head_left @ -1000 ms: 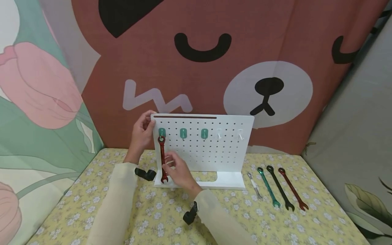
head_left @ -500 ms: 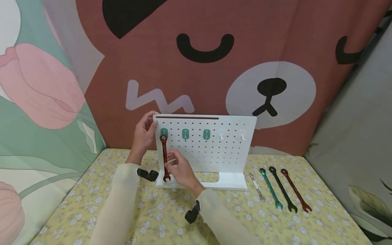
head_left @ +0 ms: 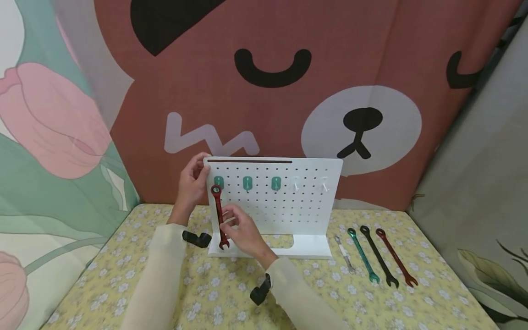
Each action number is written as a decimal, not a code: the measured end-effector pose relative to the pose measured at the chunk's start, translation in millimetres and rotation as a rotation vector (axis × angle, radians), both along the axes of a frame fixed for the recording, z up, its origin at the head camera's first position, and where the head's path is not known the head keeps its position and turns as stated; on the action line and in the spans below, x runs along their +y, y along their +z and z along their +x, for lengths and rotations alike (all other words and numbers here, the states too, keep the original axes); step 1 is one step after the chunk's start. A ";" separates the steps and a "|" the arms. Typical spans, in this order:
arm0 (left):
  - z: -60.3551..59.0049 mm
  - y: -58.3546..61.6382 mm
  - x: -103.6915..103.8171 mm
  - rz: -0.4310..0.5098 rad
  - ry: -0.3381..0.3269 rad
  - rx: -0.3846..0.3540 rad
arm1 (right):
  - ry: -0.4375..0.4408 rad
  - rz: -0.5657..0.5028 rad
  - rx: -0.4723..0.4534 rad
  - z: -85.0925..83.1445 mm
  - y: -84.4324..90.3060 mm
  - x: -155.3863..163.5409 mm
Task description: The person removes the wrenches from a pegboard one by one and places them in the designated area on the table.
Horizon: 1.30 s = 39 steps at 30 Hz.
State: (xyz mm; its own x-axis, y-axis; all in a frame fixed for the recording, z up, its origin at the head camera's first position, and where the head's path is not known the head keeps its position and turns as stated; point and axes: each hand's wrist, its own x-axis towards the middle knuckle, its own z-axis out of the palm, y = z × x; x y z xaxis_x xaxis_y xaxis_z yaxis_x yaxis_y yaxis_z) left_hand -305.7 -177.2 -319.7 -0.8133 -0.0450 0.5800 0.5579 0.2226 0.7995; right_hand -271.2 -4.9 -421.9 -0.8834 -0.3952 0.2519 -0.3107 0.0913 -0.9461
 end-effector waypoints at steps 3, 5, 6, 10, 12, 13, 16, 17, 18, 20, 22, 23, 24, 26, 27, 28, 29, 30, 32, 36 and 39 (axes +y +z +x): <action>-1.1 -1.0 -0.9 0.007 0.004 0.001 | 0.003 0.007 -0.011 2.1 0.0 3.4; -1.8 -1.2 -1.2 0.008 0.013 0.002 | 0.005 0.016 -0.022 3.3 -0.4 7.8; -1.9 -1.3 -1.2 0.009 0.013 0.002 | 0.004 0.021 -0.030 3.9 -0.9 11.0; -1.5 -1.2 0.0 0.000 0.007 -0.011 | 0.003 0.036 -0.058 9.1 -3.4 30.3; -1.2 -1.2 0.8 0.003 0.007 -0.013 | 0.012 0.033 -0.072 12.7 -4.1 41.9; -0.7 -1.1 0.9 0.003 0.012 -0.012 | 0.021 0.031 -0.074 14.2 -4.1 47.8; 0.5 -1.3 0.4 0.011 0.027 -0.008 | 0.051 0.030 -0.082 18.9 -5.0 66.6; 0.6 -1.4 0.2 0.009 0.028 -0.006 | 0.055 0.032 -0.088 20.9 -5.0 73.7; 0.7 -1.6 0.1 0.006 0.028 -0.006 | 0.058 0.036 -0.092 22.5 -5.8 81.3; 0.1 -2.3 0.2 0.007 0.025 -0.004 | 0.063 0.049 -0.102 26.1 -7.9 97.3; -0.9 -2.8 0.8 0.004 0.026 0.005 | 0.061 0.074 -0.095 29.1 -11.0 114.0; -1.9 -3.3 1.1 0.001 0.024 0.009 | 0.062 0.086 -0.090 30.8 -12.4 122.7; -2.8 -3.6 1.5 0.002 0.021 0.012 | 0.061 0.101 -0.083 32.6 -13.8 131.7; -3.4 -3.8 0.1 -0.001 0.018 0.013 | 0.060 0.138 -0.057 36.0 -15.4 148.0; -3.5 -3.7 -0.3 -0.002 0.016 0.010 | 0.056 0.157 -0.047 37.4 -16.0 156.3; -3.7 -3.6 -0.7 -0.005 0.015 0.004 | 0.052 0.176 -0.039 38.9 -16.4 164.7; -3.8 -3.4 -1.0 -0.009 0.019 -0.003 | 0.053 0.187 -0.034 40.4 -16.6 173.0; -3.7 -3.1 -1.4 -0.011 0.023 -0.007 | 0.048 0.197 -0.037 41.7 -16.6 181.0; -3.6 -2.8 -1.3 -0.016 0.033 -0.011 | 0.040 0.220 -0.039 44.2 -16.3 197.4; -2.5 -2.0 -1.4 -0.025 0.047 -0.013 | 0.027 0.239 -0.076 48.6 -16.6 229.9; -1.9 -1.1 -0.9 -0.029 0.045 -0.017 | 0.007 0.259 -0.100 52.1 -16.6 254.9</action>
State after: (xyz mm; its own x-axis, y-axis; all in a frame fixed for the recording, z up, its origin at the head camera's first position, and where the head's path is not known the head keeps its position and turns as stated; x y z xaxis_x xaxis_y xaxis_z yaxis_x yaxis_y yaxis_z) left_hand -307.5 -178.1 -320.7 -0.8209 -0.0651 0.5674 0.5329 0.2702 0.8019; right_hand -219.1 250.0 -438.5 -0.8959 -0.4411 0.0535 -0.2185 0.3325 -0.9175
